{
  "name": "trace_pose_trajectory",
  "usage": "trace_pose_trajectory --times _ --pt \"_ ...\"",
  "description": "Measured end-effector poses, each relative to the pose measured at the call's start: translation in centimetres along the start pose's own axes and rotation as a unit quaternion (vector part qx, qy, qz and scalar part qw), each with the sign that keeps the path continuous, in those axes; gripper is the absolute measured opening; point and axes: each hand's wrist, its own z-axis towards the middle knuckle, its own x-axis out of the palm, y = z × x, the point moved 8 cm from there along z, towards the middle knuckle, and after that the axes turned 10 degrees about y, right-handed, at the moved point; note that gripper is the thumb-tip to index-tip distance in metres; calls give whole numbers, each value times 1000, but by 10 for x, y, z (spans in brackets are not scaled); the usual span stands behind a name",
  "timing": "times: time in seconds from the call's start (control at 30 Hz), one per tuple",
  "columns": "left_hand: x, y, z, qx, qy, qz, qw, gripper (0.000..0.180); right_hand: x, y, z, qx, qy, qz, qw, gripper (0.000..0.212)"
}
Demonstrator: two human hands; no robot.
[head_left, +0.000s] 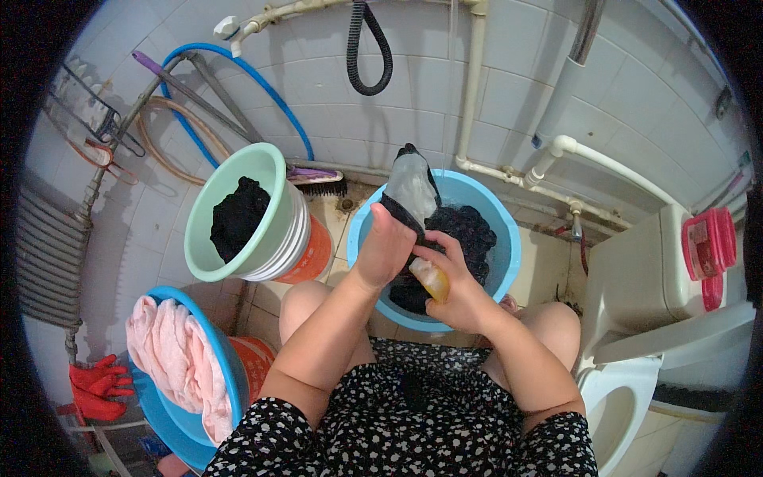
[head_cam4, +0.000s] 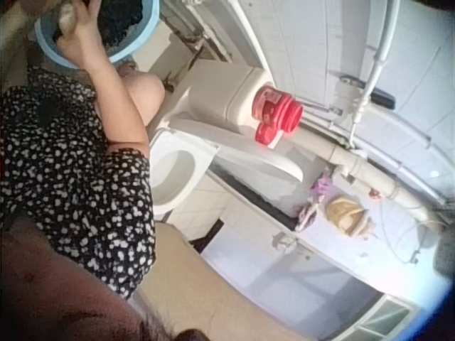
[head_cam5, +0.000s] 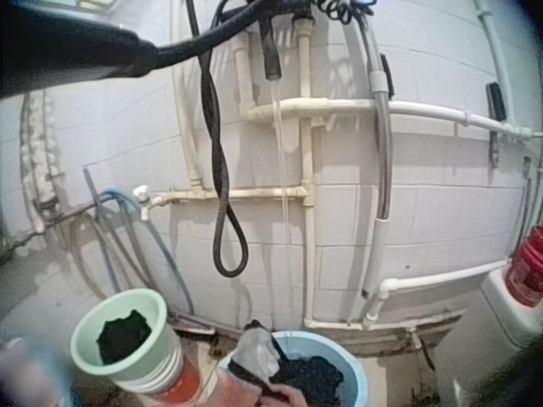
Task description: The person sits on the floor and hand-washes dark clothing in a blue basin. They wring out the clothes, pour the water into a toilet, and refill the basin. The person then scrubs a dark garment with a yellow bar of soap and rinses it under a shower head.
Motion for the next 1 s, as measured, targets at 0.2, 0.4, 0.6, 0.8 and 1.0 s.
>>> trace_pose_trajectory --times 0.2,0.4,0.6,0.8,1.0 --pt "-5 4 1 43 -13 -38 998 84 5 1 -2 9 -19 -40 999 86" --pt "-4 5 0 18 -7 6 1000 82 4 6 0 -13 -51 -90 994 85" --pt "-21 -5 1 -4 -15 31 999 65 -3 8 -6 29 -52 -91 994 80" --pt "-63 -22 9 -193 -53 624 755 29 -22 5 -20 51 -75 -48 995 77" --pt "-87 -19 3 1 -201 508 837 28 2 27 -22 -20 11 0 1000 79"
